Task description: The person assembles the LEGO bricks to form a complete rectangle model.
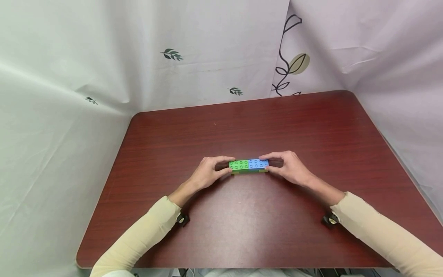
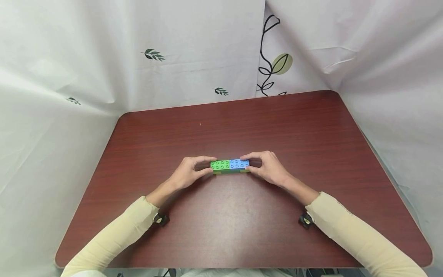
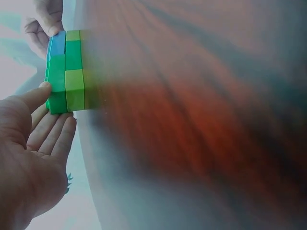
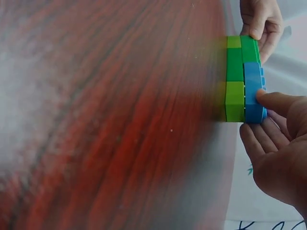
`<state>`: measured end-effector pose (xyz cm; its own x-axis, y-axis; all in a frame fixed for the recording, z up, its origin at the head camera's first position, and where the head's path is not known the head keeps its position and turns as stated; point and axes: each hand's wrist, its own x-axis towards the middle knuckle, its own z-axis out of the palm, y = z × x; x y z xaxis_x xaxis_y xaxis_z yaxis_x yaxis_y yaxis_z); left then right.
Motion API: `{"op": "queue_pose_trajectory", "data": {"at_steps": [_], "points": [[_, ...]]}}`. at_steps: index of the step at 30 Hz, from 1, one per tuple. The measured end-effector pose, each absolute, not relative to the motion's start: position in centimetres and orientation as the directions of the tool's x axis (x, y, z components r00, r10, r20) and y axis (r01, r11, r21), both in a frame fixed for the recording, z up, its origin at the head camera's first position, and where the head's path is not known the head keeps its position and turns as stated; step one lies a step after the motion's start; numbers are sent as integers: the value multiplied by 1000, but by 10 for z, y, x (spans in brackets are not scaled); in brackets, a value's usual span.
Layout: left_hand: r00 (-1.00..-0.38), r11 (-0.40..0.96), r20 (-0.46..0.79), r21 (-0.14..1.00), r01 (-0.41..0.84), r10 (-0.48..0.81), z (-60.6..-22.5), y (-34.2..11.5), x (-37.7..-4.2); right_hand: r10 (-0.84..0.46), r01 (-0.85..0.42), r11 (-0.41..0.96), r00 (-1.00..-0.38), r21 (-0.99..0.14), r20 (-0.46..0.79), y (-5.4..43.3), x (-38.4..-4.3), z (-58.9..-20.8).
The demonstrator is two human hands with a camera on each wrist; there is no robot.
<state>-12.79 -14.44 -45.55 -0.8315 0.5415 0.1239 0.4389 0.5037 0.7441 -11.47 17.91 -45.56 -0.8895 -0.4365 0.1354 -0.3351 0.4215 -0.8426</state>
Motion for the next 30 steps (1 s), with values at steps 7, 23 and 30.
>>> {"op": "queue_pose_trajectory", "data": {"at_steps": [7,23,30], "points": [[-826,553,141,680,481,545,-451,-136,-129,-448,-291,416,-890,-861,84,183,-115,-455],[-821,559,178,653,511,542,-447,-97,-130,-416,-196,280,-907,-940,66,186,-116,-460],[-825,586,180,624,517,537,-450,-90,-129,-407,-196,267,-910,-943,74,184,-116,-463]]}}
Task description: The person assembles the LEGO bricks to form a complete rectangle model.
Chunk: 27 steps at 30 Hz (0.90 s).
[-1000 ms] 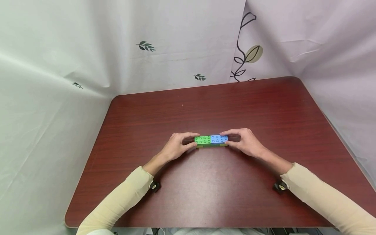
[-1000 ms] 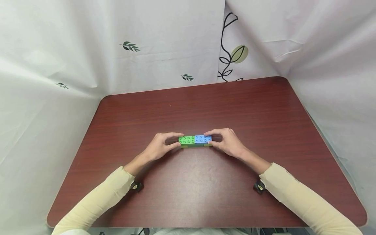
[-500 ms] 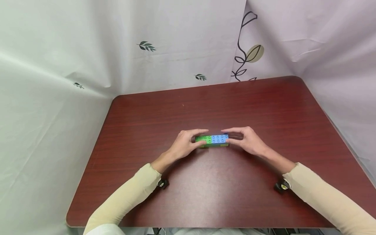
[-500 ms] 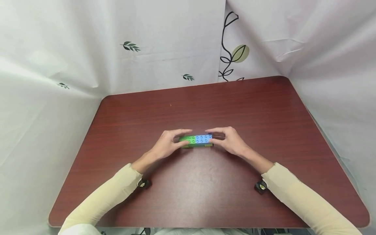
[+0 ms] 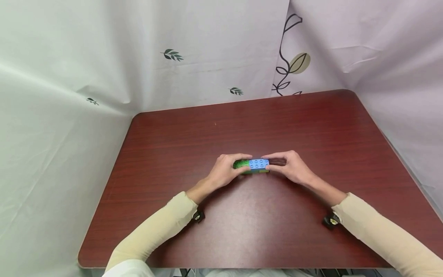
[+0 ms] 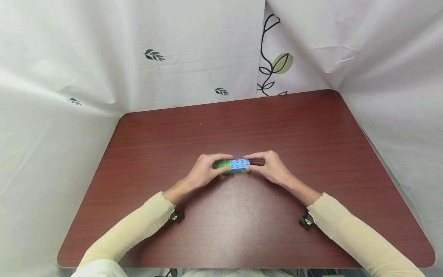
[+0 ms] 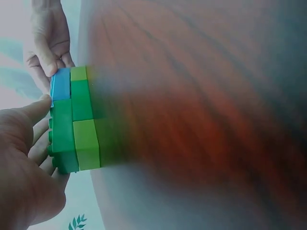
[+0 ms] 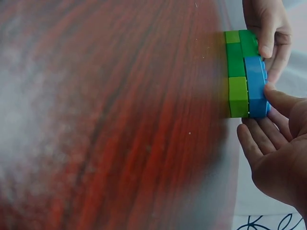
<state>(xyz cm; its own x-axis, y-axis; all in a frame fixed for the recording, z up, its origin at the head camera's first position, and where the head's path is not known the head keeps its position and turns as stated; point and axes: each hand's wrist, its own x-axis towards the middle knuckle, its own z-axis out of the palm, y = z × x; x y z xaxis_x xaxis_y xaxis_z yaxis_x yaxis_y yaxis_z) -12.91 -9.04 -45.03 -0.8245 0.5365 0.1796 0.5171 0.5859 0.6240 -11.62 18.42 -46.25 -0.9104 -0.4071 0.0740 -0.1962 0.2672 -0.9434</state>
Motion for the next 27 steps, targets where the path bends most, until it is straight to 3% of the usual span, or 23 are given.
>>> {"op": "queue_pose_trajectory", "data": {"at_steps": [27], "points": [[-835,614,137,616,493,533,-449,-88,-127,-407,-205,334,-912,-920,56,184,-117,-459]]}}
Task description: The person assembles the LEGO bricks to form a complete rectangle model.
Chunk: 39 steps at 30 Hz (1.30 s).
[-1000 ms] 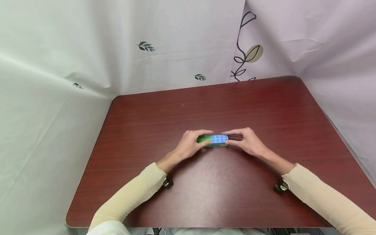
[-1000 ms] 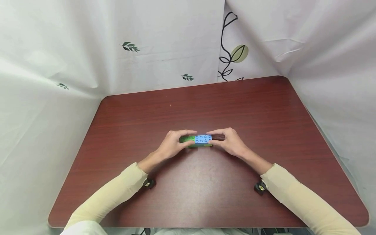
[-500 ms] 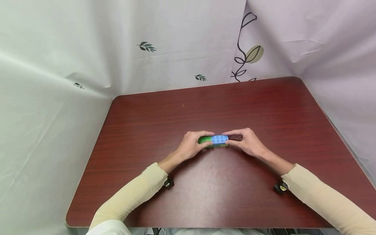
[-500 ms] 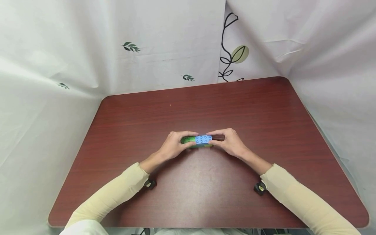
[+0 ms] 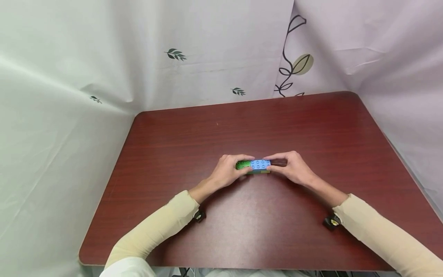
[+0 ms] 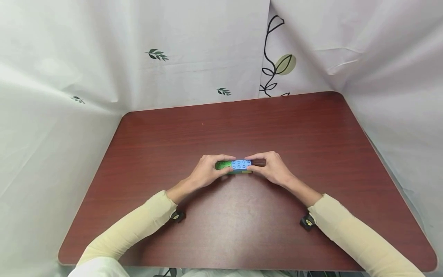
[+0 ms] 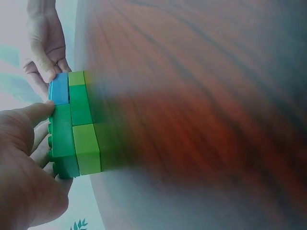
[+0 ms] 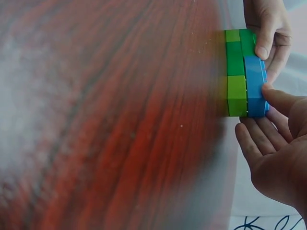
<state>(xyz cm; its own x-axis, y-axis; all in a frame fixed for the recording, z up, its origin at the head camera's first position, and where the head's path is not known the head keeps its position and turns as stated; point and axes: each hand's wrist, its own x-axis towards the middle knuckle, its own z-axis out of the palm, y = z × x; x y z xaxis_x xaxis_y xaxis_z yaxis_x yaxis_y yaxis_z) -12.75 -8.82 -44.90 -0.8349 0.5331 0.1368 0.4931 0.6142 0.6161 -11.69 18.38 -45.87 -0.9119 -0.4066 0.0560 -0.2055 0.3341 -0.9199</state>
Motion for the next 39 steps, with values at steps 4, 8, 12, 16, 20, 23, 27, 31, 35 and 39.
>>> {"op": "queue_pose_trajectory", "data": {"at_steps": [4,8,12,16,20,23,27,31,35,39], "points": [[-835,611,141,619,494,532,-449,-88,-127,-410,-204,336,-911,-920,52,184,-117,-458],[-838,616,136,619,488,528,-447,-87,-127,-413,-209,341,-909,-917,54,184,-117,-457],[-845,624,119,623,473,521,-446,-86,-126,-414,-211,343,-909,-916,54,184,-117,-456],[-849,629,105,626,461,517,-445,-85,-125,-417,-213,349,-908,-913,52,184,-116,-455],[-851,634,101,623,457,515,-445,-85,-125,-420,-216,349,-906,-912,53,183,-116,-455],[-851,636,101,621,458,515,-445,-85,-125,-423,-216,346,-905,-913,54,183,-116,-454],[-852,639,100,618,458,514,-445,-85,-125,-426,-222,347,-903,-911,58,183,-116,-454],[-852,639,104,617,459,513,-446,-85,-125,-432,-232,347,-900,-908,65,183,-116,-454],[-851,634,111,620,463,513,-446,-85,-124,-435,-238,346,-898,-908,70,183,-116,-454],[-850,632,114,620,465,514,-447,-84,-124,-439,-244,349,-896,-905,72,182,-116,-454]]}}
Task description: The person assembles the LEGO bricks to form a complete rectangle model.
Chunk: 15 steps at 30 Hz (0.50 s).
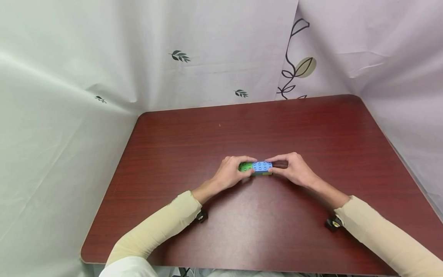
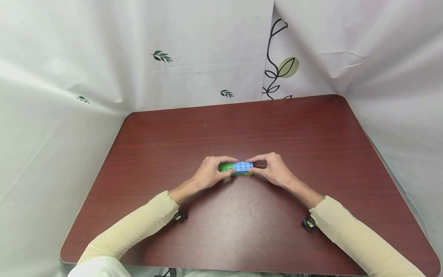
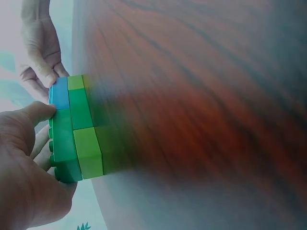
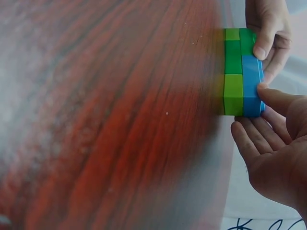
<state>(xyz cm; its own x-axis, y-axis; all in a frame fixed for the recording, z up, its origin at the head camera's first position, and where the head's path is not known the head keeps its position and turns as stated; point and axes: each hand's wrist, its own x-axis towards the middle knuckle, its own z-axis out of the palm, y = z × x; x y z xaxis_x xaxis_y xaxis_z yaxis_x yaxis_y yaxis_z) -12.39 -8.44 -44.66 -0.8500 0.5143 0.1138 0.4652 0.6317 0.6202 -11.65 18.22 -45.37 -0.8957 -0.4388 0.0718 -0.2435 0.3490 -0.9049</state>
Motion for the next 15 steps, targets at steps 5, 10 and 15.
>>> {"op": "queue_pose_trajectory", "data": {"at_steps": [5,10,15], "points": [[-850,632,115,619,466,514,-447,-84,-124,-444,-252,354,-893,-901,75,182,-117,-453],[-851,635,113,617,465,513,-448,-84,-125,-446,-258,365,-892,-895,75,182,-117,-453],[-854,635,102,625,454,510,-450,-84,-126,-450,-266,369,-889,-890,79,182,-118,-453]]}}
